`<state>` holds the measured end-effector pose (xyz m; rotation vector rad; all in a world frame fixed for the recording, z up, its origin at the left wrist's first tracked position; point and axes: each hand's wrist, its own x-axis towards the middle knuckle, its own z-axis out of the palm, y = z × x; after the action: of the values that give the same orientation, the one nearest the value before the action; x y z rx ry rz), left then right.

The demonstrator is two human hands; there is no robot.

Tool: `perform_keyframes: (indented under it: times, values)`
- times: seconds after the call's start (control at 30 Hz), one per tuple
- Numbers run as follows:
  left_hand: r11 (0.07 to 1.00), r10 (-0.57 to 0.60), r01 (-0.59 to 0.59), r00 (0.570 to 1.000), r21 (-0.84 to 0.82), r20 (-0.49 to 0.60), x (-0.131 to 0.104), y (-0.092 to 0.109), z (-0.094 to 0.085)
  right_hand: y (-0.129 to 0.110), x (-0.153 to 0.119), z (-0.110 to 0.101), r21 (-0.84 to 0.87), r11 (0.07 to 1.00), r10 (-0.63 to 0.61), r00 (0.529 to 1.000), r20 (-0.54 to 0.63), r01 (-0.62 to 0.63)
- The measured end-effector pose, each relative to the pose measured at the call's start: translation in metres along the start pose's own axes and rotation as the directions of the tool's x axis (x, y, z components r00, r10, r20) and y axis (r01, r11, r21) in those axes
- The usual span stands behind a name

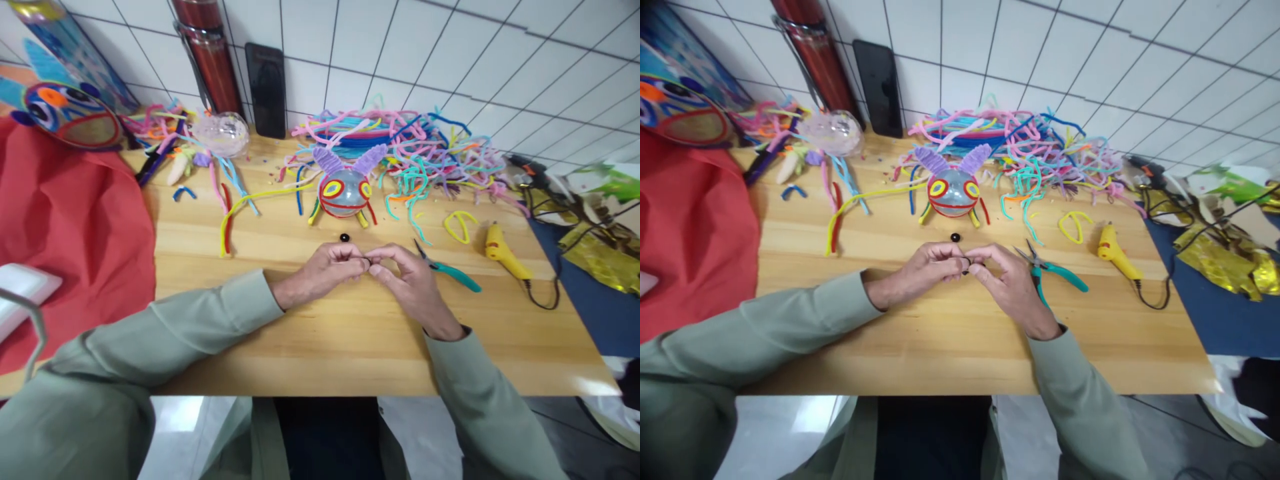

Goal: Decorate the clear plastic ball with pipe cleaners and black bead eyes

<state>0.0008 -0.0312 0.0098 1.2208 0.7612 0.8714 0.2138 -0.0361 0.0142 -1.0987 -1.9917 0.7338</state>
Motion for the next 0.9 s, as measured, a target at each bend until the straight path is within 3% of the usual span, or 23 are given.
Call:
perform_keyframes:
  times: [0.17, 0.3, 0.43, 0.57, 0.73, 0.9]
  values:
    - [1.0, 0.006, -0.005, 0.999, -0.017, 0.033, 0.002, -0.003, -0.001, 0.007, -0.001, 0.0, 0.051, 0.999, 0.011, 0.999, -0.034, -0.009]
    - [0.985, -0.003, 0.004, 1.0, -0.17, 0.006, 0.006, -0.014, -0.001, 0.01, -0.003, 0.0, 0.13, 0.99, 0.072, 0.991, -0.111, -0.057]
    - [0.968, -0.012, 0.007, 1.0, -0.25, -0.016, 0.008, -0.018, 0.0, 0.01, -0.003, 0.001, 0.148, 0.985, 0.102, 0.988, -0.115, -0.085]
    - [0.987, 0.018, -0.02, 1.0, -0.161, -0.014, 0.005, -0.012, -0.001, 0.012, -0.003, 0.001, 0.125, 0.991, 0.065, 0.991, -0.118, -0.05]
    - [0.998, 0.046, -0.043, 0.995, 0.041, -0.086, 0.003, -0.009, -0.002, 0.014, -0.004, 0.003, 0.106, 0.992, 0.074, 0.993, -0.095, -0.064]
    - [0.99, 0.102, -0.099, 0.994, 0.101, -0.027, 0.0, -0.008, -0.002, 0.009, -0.001, 0.005, 0.22, 0.966, 0.155, 0.984, -0.085, -0.133]
